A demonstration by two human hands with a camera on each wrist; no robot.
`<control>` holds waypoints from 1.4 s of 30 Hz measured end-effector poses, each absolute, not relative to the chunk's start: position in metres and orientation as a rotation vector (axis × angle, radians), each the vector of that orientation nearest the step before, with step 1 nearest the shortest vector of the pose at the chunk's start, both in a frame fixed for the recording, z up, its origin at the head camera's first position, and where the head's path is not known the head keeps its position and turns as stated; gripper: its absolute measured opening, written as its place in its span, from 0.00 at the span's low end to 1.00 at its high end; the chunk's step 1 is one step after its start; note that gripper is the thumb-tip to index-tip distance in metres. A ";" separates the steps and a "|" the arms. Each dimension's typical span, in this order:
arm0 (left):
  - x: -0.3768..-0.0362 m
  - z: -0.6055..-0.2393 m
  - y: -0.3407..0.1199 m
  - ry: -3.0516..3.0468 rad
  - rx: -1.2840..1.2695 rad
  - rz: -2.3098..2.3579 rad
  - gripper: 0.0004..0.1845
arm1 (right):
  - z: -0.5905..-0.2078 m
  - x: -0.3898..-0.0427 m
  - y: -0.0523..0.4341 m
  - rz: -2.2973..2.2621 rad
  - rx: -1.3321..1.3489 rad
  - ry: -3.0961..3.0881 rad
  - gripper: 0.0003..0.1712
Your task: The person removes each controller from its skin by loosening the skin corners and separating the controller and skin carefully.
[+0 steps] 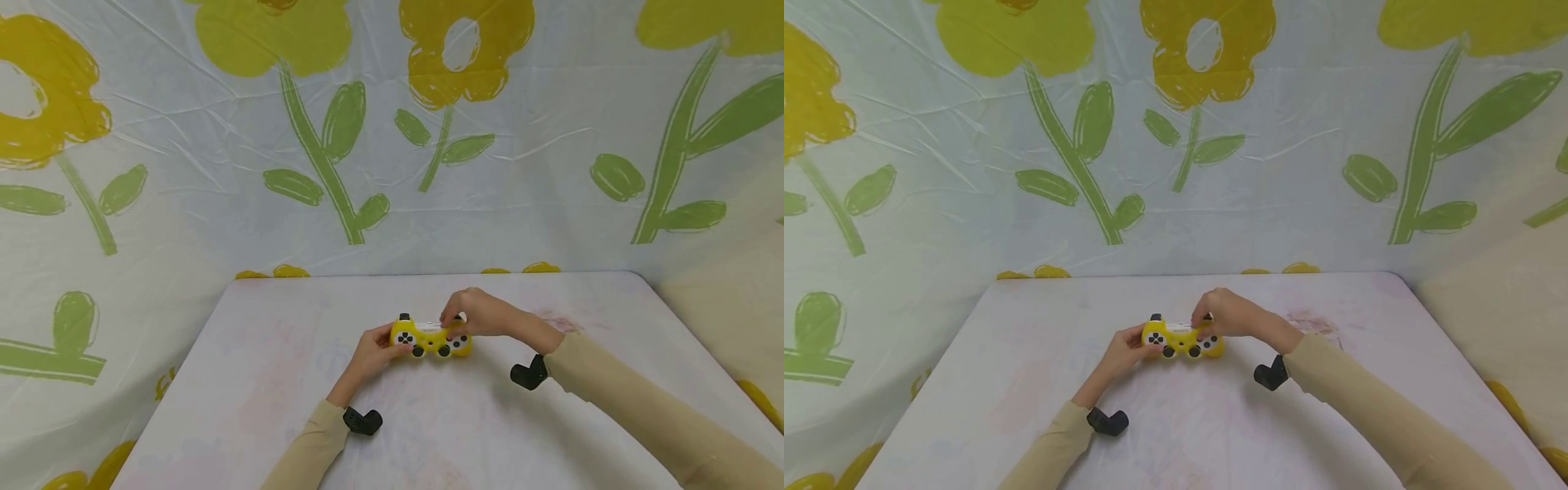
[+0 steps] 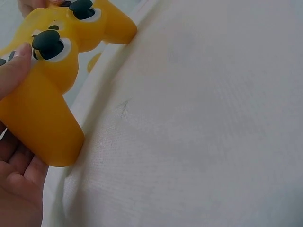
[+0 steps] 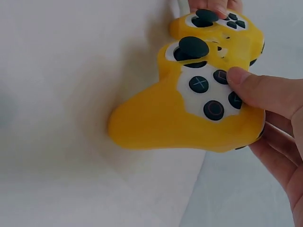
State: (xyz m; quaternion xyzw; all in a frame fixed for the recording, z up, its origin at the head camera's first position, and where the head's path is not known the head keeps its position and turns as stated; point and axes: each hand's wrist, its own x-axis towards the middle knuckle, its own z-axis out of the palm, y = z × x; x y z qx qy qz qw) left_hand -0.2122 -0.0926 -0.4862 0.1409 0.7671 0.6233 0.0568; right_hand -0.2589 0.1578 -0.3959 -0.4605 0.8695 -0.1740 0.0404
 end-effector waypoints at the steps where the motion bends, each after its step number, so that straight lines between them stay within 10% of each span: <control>1: -0.214 -0.490 -0.092 2.331 0.427 1.891 0.30 | -0.396 -0.259 0.158 -0.534 -1.424 2.663 0.08; 42: -0.244 -0.492 -0.101 2.486 0.772 1.483 0.26 | -0.369 -0.270 0.136 -0.066 -1.352 2.434 0.05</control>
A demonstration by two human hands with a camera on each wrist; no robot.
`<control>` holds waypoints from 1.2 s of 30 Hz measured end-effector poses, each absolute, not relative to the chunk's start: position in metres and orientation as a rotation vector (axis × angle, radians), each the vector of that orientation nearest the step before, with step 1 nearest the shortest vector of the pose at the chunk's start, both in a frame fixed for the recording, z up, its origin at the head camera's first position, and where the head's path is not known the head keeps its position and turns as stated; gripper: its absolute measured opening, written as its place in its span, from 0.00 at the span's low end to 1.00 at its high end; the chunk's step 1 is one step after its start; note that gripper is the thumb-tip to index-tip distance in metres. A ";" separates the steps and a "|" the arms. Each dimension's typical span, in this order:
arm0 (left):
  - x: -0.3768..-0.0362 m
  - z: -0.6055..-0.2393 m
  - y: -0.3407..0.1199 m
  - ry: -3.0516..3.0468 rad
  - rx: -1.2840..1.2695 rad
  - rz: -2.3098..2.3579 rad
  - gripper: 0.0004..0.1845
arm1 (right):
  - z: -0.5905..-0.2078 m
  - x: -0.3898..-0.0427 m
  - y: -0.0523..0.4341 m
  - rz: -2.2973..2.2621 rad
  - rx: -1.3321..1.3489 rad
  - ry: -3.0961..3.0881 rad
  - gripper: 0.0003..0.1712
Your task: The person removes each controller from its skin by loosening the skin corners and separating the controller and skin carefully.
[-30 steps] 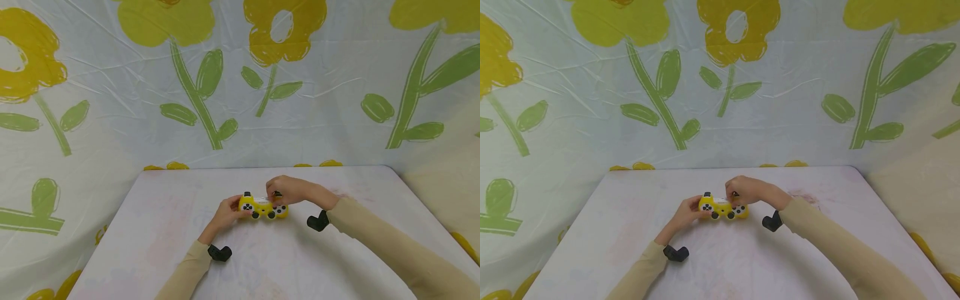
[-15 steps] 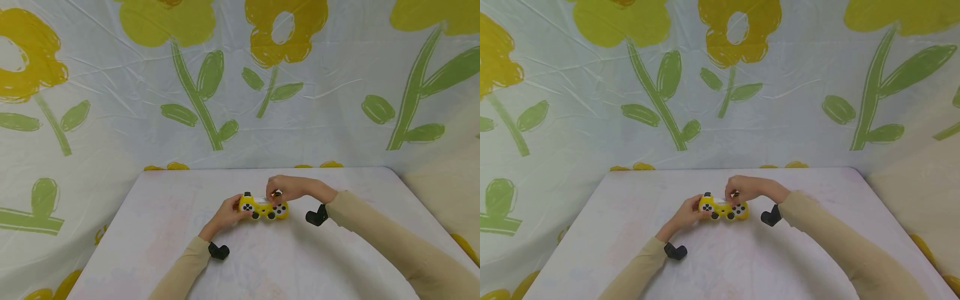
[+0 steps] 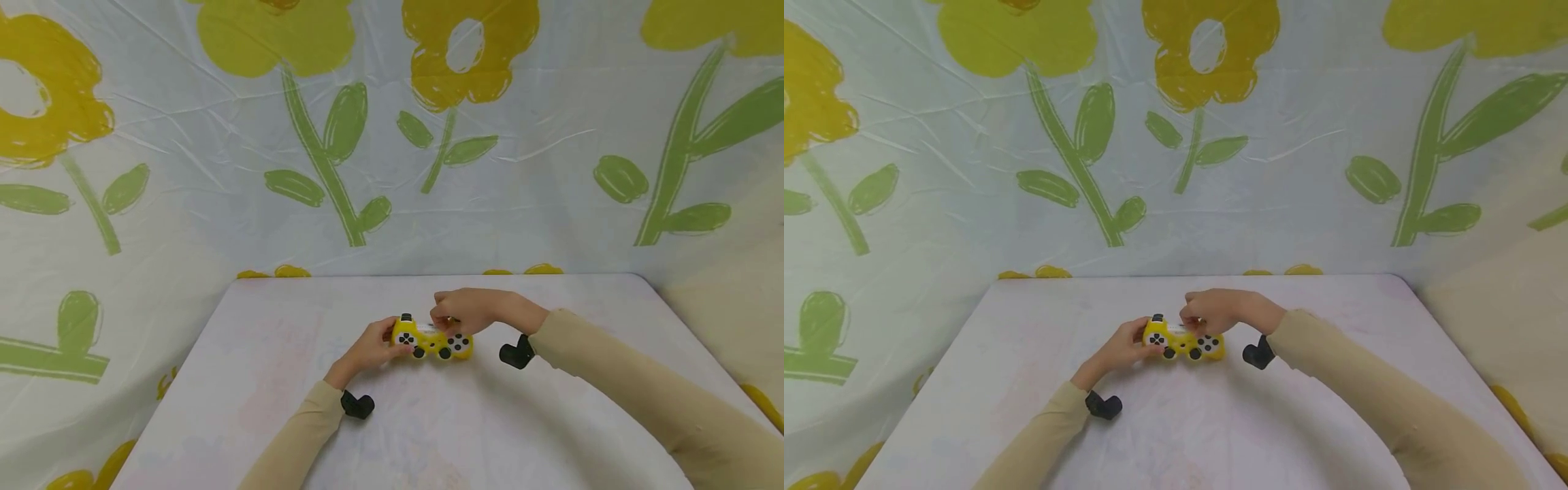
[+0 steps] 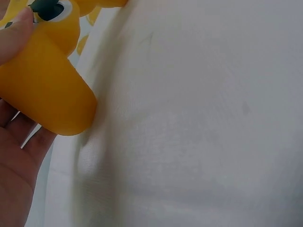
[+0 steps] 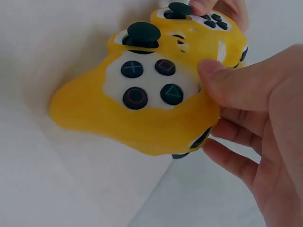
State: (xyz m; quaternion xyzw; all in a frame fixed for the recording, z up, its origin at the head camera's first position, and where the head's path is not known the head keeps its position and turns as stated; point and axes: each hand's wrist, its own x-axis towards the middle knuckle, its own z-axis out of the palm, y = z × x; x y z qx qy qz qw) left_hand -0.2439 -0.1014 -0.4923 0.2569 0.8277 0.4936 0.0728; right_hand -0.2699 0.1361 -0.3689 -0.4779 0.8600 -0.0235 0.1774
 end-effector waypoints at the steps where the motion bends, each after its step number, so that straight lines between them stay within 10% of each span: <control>1: -0.245 -0.492 -0.101 2.483 0.772 1.483 0.25 | -0.368 -0.269 0.135 -0.040 -1.366 2.447 0.05; 36: -0.244 -0.494 -0.099 2.546 0.750 1.480 0.28 | -0.366 -0.269 0.139 -0.166 -1.534 2.273 0.06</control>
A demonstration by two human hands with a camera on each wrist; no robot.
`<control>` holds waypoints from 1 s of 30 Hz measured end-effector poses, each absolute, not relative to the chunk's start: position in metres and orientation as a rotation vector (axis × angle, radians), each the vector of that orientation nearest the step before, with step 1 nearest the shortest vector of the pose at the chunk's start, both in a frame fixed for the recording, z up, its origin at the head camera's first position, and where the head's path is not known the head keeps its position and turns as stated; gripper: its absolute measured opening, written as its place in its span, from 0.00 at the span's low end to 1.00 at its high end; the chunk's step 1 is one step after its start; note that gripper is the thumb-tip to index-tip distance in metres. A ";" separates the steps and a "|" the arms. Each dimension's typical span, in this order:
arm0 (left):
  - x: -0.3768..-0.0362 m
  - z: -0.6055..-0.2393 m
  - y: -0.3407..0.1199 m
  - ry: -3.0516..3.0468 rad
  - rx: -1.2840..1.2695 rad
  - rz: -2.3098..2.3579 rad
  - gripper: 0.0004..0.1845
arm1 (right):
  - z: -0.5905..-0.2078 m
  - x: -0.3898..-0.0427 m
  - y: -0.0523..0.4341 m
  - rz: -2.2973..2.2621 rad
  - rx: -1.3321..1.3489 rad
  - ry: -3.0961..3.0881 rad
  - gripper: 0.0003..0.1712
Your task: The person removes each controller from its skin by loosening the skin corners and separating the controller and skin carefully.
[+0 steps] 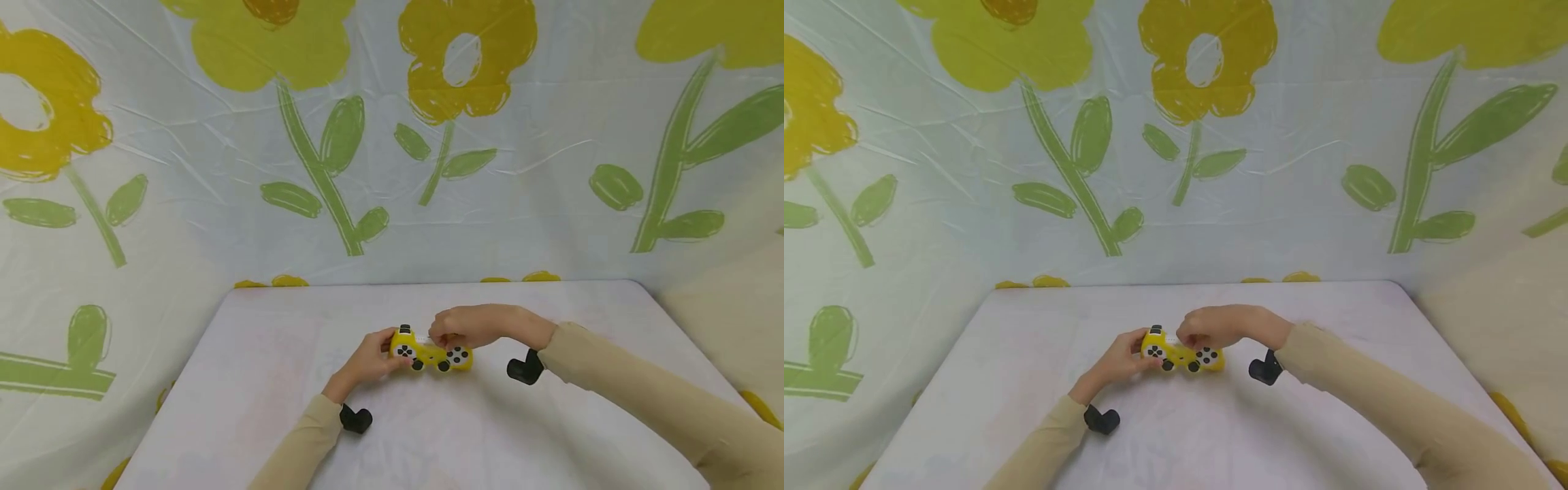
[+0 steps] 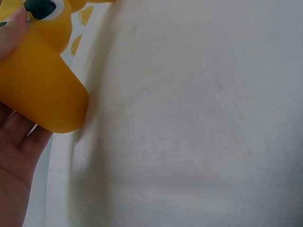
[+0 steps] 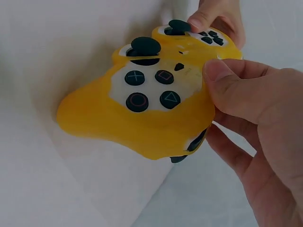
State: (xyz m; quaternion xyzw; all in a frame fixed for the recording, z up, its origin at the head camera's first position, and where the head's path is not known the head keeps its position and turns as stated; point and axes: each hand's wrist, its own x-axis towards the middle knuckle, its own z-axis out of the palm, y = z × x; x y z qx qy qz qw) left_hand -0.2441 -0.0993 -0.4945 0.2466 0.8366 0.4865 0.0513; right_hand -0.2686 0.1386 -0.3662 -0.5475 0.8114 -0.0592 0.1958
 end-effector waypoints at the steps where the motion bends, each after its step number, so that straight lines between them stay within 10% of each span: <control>1: -0.244 -0.495 -0.099 2.544 0.751 1.485 0.27 | -0.367 -0.270 0.138 -0.181 -1.517 2.258 0.06; 30: -0.245 -0.495 -0.102 2.501 0.751 1.467 0.29 | -0.358 -0.267 0.151 0.086 -1.503 2.462 0.10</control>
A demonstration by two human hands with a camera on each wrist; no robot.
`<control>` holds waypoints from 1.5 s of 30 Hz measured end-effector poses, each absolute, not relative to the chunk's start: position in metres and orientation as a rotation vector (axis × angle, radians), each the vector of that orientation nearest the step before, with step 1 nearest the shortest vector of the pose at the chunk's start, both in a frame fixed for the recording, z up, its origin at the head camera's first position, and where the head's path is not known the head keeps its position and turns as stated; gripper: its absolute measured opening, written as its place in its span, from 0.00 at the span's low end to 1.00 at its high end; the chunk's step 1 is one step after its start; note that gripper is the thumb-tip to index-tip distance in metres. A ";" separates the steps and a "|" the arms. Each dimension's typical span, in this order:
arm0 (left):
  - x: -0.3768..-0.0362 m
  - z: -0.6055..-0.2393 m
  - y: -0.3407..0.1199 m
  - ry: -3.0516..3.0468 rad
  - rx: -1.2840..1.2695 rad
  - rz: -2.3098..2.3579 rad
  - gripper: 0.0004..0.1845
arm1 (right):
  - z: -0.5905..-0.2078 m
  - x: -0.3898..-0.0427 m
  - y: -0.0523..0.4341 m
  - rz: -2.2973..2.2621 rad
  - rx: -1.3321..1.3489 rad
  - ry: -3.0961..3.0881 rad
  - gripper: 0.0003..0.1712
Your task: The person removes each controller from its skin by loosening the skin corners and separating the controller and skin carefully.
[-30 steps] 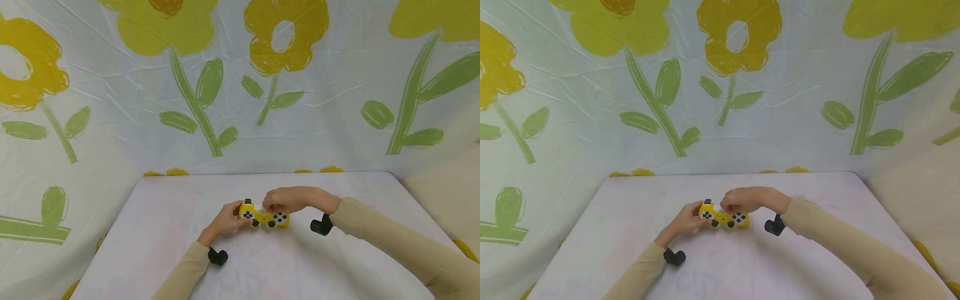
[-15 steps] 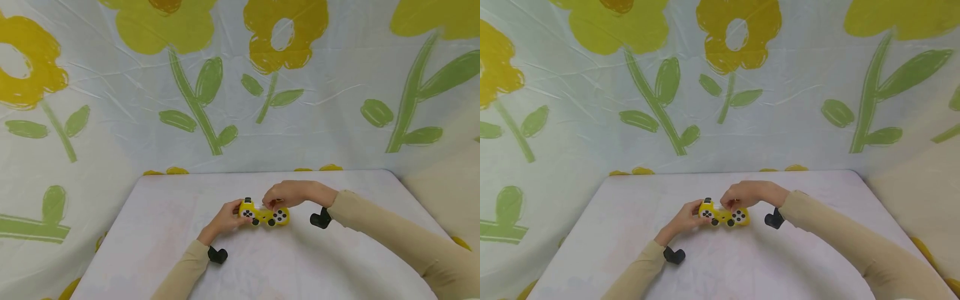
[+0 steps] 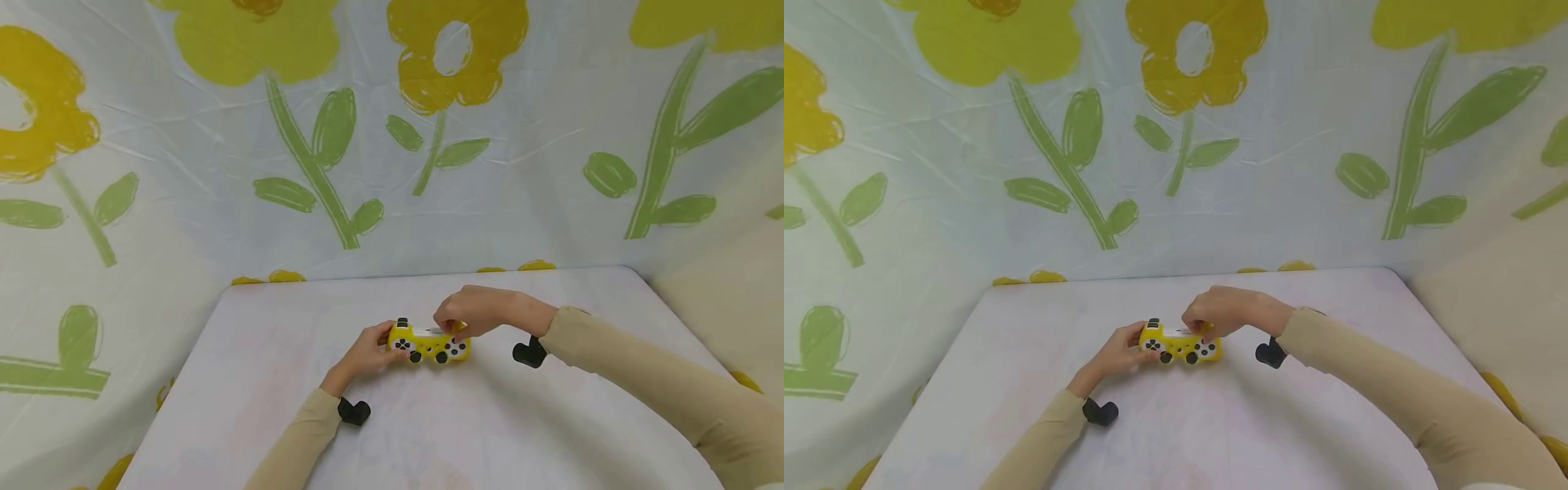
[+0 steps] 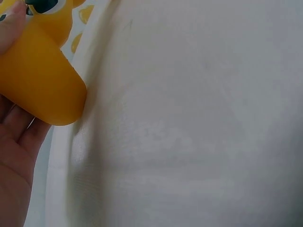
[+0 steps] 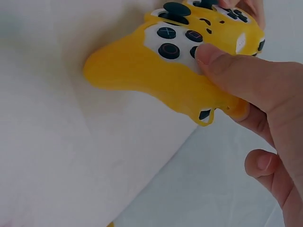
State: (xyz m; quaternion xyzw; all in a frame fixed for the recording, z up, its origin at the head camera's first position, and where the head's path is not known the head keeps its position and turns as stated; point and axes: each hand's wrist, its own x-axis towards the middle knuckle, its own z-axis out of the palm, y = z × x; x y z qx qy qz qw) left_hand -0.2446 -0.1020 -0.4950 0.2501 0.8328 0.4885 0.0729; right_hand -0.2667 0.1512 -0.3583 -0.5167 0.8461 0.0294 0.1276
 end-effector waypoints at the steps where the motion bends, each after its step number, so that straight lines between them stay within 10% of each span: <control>1: -0.245 -0.495 -0.103 2.495 0.751 1.470 0.29 | -0.358 -0.267 0.152 0.086 -1.509 2.463 0.11; 45: -0.266 -0.485 -0.110 2.524 0.876 1.284 0.26 | -0.361 -0.281 0.163 0.443 -1.539 2.573 0.26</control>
